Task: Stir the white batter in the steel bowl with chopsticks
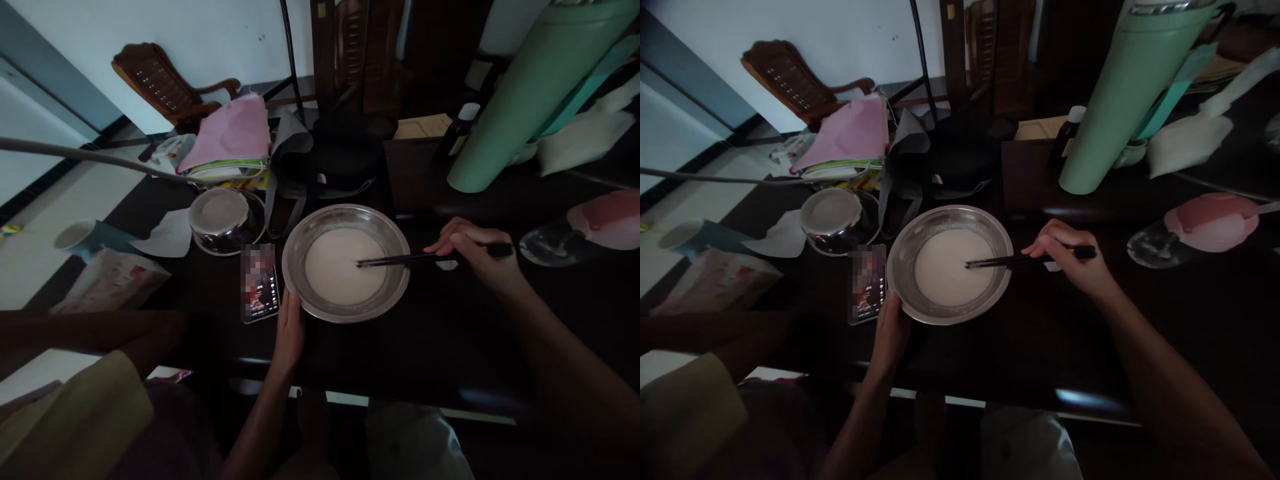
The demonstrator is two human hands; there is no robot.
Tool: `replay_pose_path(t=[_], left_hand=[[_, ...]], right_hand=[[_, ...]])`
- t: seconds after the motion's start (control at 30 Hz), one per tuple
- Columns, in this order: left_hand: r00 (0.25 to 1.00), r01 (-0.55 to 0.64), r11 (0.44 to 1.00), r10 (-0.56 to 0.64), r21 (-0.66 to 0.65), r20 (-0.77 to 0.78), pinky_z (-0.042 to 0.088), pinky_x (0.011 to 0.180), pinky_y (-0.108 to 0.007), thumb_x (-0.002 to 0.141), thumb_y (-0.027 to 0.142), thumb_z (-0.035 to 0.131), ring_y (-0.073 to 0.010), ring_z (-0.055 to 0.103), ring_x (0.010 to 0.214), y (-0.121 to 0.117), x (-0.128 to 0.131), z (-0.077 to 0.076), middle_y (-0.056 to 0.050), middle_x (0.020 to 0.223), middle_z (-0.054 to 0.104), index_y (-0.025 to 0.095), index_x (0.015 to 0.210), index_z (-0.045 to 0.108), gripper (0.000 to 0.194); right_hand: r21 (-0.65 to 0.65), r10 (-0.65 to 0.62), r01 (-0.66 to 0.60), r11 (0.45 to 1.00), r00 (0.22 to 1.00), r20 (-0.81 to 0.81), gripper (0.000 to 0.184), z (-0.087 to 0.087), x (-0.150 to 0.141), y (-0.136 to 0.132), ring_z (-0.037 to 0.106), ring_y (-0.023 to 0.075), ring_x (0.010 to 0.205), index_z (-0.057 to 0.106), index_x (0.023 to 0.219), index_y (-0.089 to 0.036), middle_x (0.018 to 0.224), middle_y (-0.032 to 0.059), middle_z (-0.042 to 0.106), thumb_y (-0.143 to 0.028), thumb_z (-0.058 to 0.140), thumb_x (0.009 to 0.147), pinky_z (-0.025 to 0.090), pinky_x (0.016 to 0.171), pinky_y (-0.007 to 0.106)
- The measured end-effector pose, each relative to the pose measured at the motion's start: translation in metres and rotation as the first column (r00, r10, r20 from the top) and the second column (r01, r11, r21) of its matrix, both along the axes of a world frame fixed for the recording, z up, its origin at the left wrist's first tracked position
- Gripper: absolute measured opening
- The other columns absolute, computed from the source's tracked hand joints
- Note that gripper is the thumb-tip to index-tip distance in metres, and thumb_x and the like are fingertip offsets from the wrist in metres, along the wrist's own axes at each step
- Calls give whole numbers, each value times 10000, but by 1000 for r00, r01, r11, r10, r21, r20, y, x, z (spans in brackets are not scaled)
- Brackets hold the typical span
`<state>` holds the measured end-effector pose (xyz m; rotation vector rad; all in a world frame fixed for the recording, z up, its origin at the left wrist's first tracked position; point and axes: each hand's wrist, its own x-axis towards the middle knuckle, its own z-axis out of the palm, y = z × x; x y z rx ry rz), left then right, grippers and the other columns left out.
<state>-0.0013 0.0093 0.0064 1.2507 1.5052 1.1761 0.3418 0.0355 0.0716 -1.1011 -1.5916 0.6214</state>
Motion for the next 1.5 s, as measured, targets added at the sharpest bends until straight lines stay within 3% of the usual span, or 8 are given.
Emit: replay_pose_path(t=[0.2, 0.4, 0.63, 0.83, 1.03, 1.23, 1.33, 1.5], left_hand=[[1000, 14, 1000, -14, 0, -24, 273, 1335, -440, 1042, 413, 501, -285, 386, 1604, 0, 0, 0, -91, 1616, 574, 208, 1437, 658, 472], [1000, -13, 999, 13, -39, -4, 306, 1322, -450, 1061, 468, 450, -290, 425, 1580, -1, 1, 0, -98, 1561, 624, 209, 1433, 652, 496], [999, -3, 1000, 2, -15, -38, 295, 1325, -444, 1024, 402, 511, -308, 433, 1572, 0, 2, 5, -112, 1559, 622, 196, 1354, 700, 432], [999, -8, 1000, 7, -19, -33, 302, 1324, -442, 1026, 442, 505, -304, 429, 1577, 0, 2, 4, -107, 1569, 616, 201, 1366, 693, 457], [999, -5, 1000, 5, -1, -36, 323, 1312, -441, 1031, 464, 497, -308, 443, 1565, 0, 2, 5, -118, 1537, 641, 185, 1342, 699, 464], [1000, -1, 1000, 1, -24, -15, 330, 1309, -433, 1041, 500, 471, -303, 445, 1564, 0, 3, 4, -113, 1541, 637, 192, 1363, 688, 496], [1000, -10, 1000, 10, -20, -9, 340, 1306, -429, 1046, 488, 457, -297, 451, 1562, 0, 3, 5, -105, 1541, 640, 191, 1367, 688, 495], [999, -32, 999, 31, -40, -27, 307, 1323, -453, 1039, 464, 466, -303, 415, 1586, 1, 3, 5, -112, 1566, 618, 190, 1399, 674, 499]], right_hand=[[-15, 204, -204, 979, 970, 130, 190, 0, -14, -2, 719, 224, 832, 822, 858, -301, 906, 26, 843, -343, 690, 988, 595, 730, 396], [-7, 21, -21, 1000, 999, 43, 277, 0, -2, 0, 730, 211, 780, 797, 780, -307, 814, 21, 788, -371, 658, 1011, 583, 722, 388], [-5, 169, -170, 985, 978, 118, 244, 3, -14, -2, 723, 227, 786, 816, 817, -318, 850, 27, 828, -416, 680, 994, 589, 700, 407], [9, 2, -2, 1000, 1000, 27, 336, 3, -2, -2, 728, 221, 731, 789, 739, -310, 778, 31, 797, -440, 649, 1015, 566, 677, 408], [-41, 145, -142, 989, 985, 88, 277, 5, -7, -3, 737, 227, 790, 813, 796, -316, 853, 29, 825, -463, 682, 992, 579, 712, 406], [3, -6, 6, 1000, 1000, 10, 335, 4, 3, -2, 731, 228, 746, 783, 743, -319, 779, 26, 770, -428, 639, 1026, 569, 693, 418], [-32, 81, -81, 996, 997, -1, 380, 3, 0, -3, 716, 221, 709, 775, 715, -315, 756, 23, 767, -436, 614, 1038, 567, 664, 407], [-3, 156, -157, 988, 976, 155, 164, 4, -12, -2, 741, 232, 860, 832, 896, -311, 926, 33, 841, -384, 708, 975, 594, 758, 409]])
